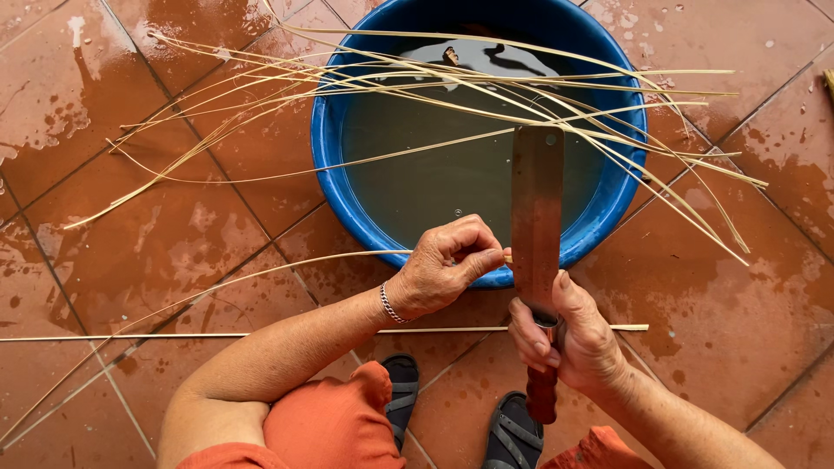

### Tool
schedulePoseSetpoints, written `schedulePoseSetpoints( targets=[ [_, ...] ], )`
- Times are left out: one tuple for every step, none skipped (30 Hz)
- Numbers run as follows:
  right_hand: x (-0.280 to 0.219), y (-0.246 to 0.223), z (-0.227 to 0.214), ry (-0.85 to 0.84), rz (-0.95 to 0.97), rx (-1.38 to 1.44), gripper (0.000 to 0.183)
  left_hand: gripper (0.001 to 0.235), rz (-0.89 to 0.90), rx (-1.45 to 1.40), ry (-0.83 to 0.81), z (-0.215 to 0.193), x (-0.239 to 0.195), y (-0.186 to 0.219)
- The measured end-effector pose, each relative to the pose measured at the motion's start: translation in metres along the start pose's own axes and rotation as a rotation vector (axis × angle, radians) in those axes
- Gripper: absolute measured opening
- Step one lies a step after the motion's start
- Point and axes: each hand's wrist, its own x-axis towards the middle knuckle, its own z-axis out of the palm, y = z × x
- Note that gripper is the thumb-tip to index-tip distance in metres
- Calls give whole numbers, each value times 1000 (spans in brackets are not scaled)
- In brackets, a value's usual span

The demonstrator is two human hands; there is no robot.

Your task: The person sits on a tiled floor and uses a large knife to split long, thin bamboo strips into finer strands. They hold the strips with one hand and use the knife to shave and separate the material, occasionally dipping the strips into a blue basin of water to keep them pliable.

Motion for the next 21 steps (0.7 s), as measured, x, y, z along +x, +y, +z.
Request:
schedulePoseSetpoints(
  targets=[
    [0,1,0,18,-1,-10,68,15,10,-20,2,0,0,0],
    [0,2,1,36,-3,-19,67,15,10,-15,10,1,0,0],
    [0,3,2,54,-4,-28,67,14,9,-10,17,2,-1,0],
    [0,3,3,53,-15,-33,67,14,9,-5,25,2,-1,0],
    [1,4,4,52,-26,-38,68,14,12,4,24,2,0,0],
    [1,4,4,50,-36,-42,68,14,16,13,22,2,0,0],
    [2,5,5,52,-35,-41,69,14,19,22,22,1,0,1],
    [3,5,5,55,-34,-39,69,14,23,38,26,1,0,2],
    [3,6,5,59,-34,-37,69,15,27,55,28,1,0,2],
    [4,6,4,67,-21,-28,69,15,31,71,31,0,1,3],
    [4,6,4,74,-9,-18,69,16,35,93,28,0,0,4],
    [5,6,4,81,4,-8,69,16,40,116,26,-2,0,5],
    [5,6,3,74,9,-4,68,16,45,138,24,-2,0,6],
    [6,5,2,66,15,0,67,16,40,124,23,-3,1,6],
    [7,5,1,59,21,3,66,16,36,110,21,-4,2,7],
    [7,5,0,43,32,25,64,16,33,95,19,-4,2,7],
    [7,4,-1,26,43,47,63,16,38,115,16,-5,1,7],
    [7,3,-3,9,54,68,61,16,43,136,13,-5,1,8],
    [9,3,-4,6,52,59,60,16,48,157,12,-5,0,8],
    [11,3,-5,3,50,50,59,16,47,146,18,-6,0,7],
    [11,3,-5,2,48,43,59,16,44,135,23,-6,1,6]
  ],
)
